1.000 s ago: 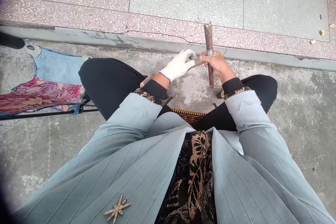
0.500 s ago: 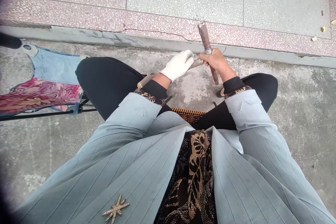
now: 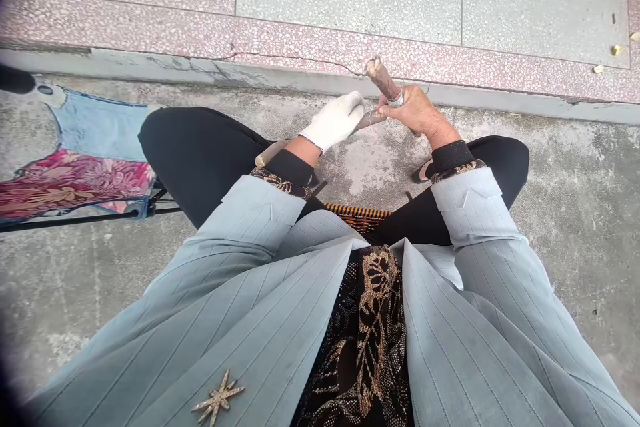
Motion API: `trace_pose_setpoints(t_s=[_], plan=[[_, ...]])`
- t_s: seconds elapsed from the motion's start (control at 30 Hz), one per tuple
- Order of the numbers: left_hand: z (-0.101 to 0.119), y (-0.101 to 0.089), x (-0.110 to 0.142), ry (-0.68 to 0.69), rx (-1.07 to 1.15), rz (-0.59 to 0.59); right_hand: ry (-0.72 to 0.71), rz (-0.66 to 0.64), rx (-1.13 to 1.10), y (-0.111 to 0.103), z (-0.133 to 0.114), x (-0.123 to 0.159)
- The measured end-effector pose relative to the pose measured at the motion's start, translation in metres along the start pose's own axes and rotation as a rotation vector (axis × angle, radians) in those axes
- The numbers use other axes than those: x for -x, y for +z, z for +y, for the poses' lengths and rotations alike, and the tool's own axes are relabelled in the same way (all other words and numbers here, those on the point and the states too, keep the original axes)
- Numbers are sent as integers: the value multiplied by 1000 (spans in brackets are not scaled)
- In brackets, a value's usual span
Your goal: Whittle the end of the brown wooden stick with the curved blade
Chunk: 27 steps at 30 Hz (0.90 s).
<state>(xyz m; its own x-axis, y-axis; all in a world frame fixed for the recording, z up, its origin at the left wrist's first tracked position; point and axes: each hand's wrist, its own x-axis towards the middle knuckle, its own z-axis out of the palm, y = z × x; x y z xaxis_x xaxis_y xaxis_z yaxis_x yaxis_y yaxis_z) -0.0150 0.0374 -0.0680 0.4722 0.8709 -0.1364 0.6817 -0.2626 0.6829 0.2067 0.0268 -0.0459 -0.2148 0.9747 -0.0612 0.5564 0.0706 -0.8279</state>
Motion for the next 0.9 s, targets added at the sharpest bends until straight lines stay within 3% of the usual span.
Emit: trace_pose_setpoints(t_s=[0.23, 0.4, 0.53, 0.77, 0.9], plan=[[5, -7, 5, -40, 5, 37, 139, 74, -156, -4, 9, -3], [5, -7, 4, -108, -1, 74, 114, 94, -100, 2, 3, 0], [2, -8, 2, -156, 45, 122, 99, 138, -24, 14, 0, 1], [0, -6, -3, -183, 122, 156, 58, 319, 37, 50, 25, -9], [-3, -3, -5, -197, 153, 173, 52, 346, 56, 58, 27, -9]])
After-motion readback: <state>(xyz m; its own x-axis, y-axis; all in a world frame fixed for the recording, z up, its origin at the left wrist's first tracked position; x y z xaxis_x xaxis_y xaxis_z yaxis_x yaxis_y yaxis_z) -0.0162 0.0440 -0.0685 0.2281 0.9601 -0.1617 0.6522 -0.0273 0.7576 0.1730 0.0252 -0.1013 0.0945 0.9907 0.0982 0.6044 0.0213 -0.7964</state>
